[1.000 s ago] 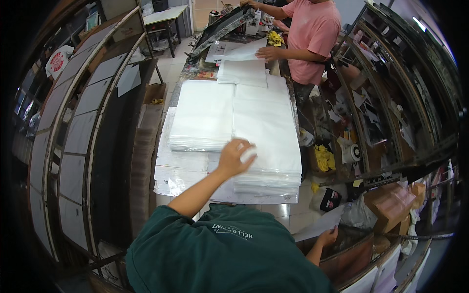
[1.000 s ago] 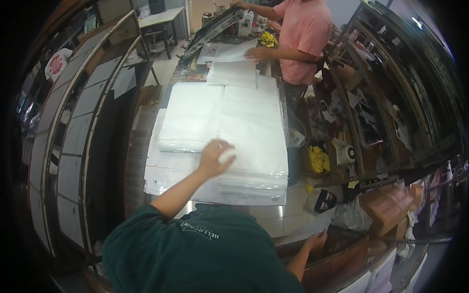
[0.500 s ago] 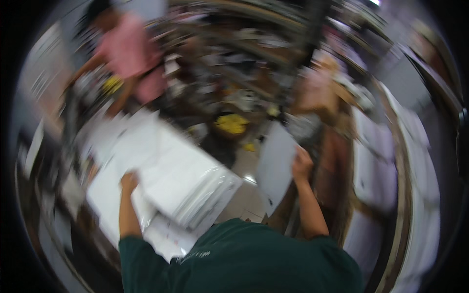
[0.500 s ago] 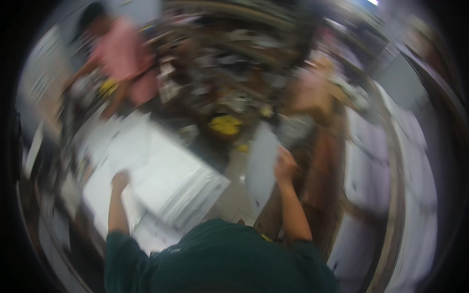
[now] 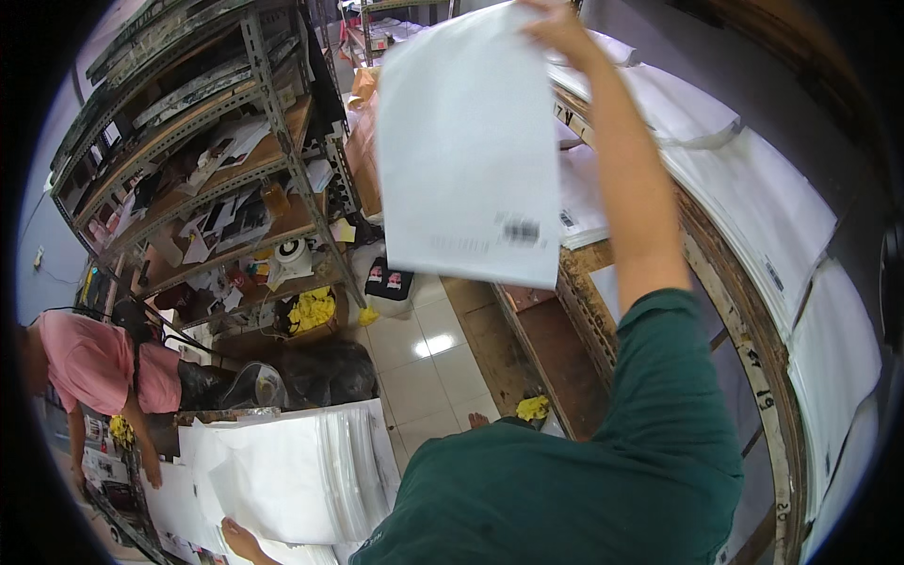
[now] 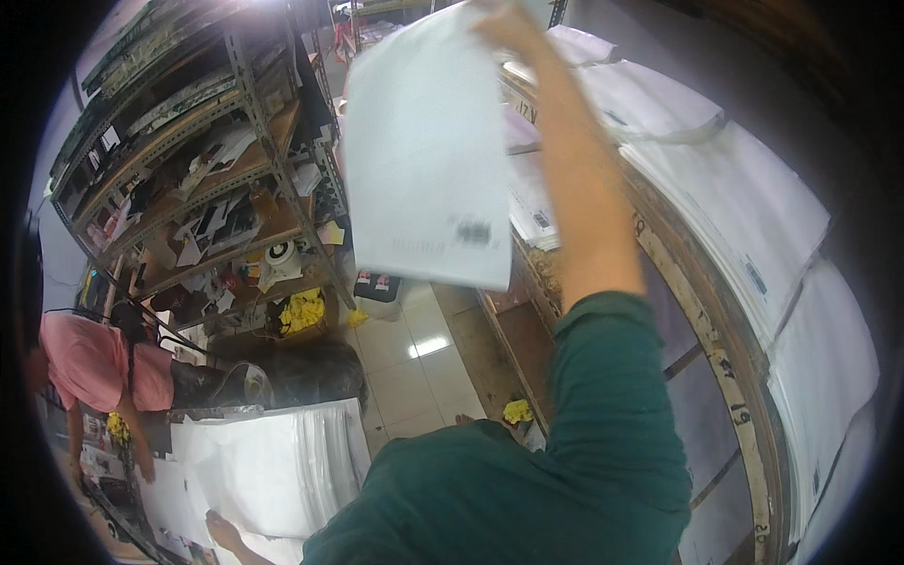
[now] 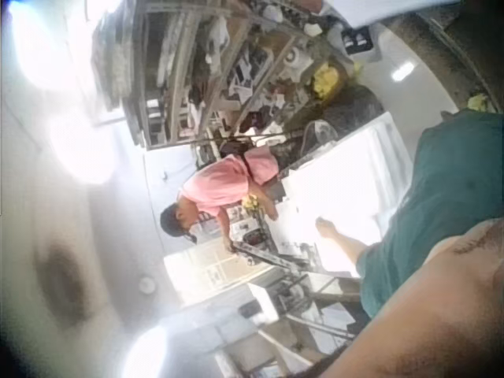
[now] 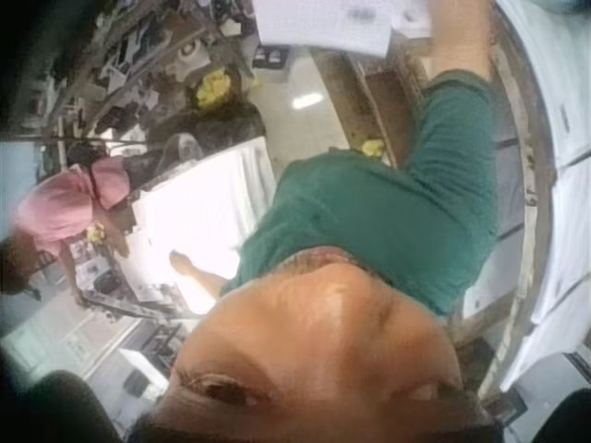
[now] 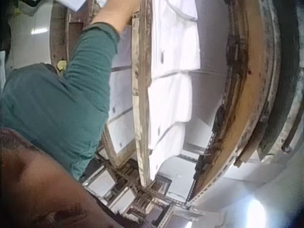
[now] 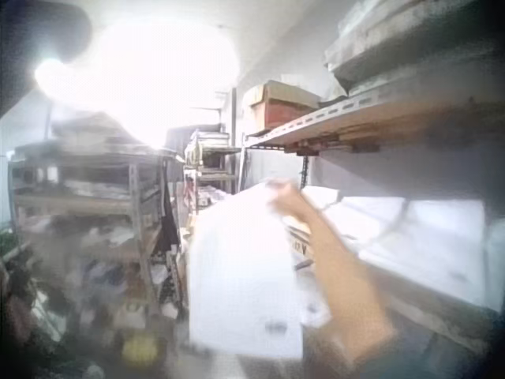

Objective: The person repeatedly picks up white paper sheets from a table and places them onto a nearby metal shelving unit. They handle the sheets one at a time, moving back and forth between the table and the shelves to build up a stack.

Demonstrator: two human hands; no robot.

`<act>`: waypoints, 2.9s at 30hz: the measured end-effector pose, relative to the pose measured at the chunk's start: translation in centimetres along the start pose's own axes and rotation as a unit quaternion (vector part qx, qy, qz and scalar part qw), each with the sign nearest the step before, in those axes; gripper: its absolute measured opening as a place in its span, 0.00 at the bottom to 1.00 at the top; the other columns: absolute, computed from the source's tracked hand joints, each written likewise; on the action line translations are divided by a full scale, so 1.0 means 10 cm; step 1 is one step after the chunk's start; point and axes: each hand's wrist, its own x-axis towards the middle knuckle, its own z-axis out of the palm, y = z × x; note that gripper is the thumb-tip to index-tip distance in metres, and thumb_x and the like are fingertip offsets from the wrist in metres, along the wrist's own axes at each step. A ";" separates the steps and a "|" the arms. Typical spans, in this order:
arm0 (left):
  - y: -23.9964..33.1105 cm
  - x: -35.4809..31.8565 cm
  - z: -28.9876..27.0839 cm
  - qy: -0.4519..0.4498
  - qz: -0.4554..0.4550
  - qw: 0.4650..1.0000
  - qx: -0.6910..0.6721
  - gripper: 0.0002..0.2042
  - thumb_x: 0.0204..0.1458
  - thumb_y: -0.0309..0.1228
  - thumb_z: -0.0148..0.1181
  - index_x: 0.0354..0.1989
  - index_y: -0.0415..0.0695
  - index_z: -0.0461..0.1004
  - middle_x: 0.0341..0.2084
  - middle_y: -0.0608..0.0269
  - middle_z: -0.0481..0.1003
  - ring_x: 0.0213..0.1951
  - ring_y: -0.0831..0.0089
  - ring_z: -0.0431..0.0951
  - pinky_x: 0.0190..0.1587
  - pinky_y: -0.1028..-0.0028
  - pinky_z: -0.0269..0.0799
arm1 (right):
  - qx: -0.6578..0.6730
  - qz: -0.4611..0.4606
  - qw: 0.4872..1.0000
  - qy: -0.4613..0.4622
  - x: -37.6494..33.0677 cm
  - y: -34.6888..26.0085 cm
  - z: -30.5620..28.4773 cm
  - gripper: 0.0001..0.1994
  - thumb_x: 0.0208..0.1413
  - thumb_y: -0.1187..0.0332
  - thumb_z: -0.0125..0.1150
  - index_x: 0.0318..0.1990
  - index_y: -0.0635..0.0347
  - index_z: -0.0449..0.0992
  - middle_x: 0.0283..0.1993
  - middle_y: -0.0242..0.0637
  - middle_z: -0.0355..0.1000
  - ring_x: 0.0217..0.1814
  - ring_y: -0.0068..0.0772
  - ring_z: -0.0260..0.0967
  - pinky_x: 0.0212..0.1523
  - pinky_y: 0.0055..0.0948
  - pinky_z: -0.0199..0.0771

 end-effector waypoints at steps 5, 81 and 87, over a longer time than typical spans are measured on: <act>0.05 0.33 -0.23 0.083 0.081 0.976 0.186 0.17 0.60 0.30 0.37 0.53 0.35 0.65 0.52 0.49 0.67 0.52 0.57 0.68 0.55 0.66 0.61 | 0.070 -0.047 0.977 0.197 0.23 1.10 -1.94 0.25 0.43 0.76 0.53 0.54 0.53 0.72 0.35 0.30 0.73 0.29 0.18 0.64 0.32 0.18 0.67; 4.72 -1.24 -0.68 -0.141 0.030 0.867 -0.478 0.26 0.45 0.41 0.64 0.53 0.46 0.68 0.42 0.60 0.73 0.45 0.69 0.73 0.45 0.68 0.70 | 0.095 -0.203 0.953 -0.203 -2.10 0.89 2.98 0.31 0.44 0.83 0.47 0.61 0.62 0.59 0.60 0.55 0.59 0.61 0.52 0.58 0.60 0.36 0.58; 4.00 -1.26 -0.81 0.031 -0.013 0.969 -0.245 0.22 0.44 0.38 0.62 0.49 0.46 0.70 0.41 0.58 0.73 0.44 0.61 0.73 0.46 0.67 0.70 | 0.023 -0.166 0.958 -0.234 -1.96 0.79 3.04 0.33 0.43 0.83 0.47 0.63 0.57 0.57 0.61 0.54 0.58 0.63 0.50 0.57 0.61 0.36 0.57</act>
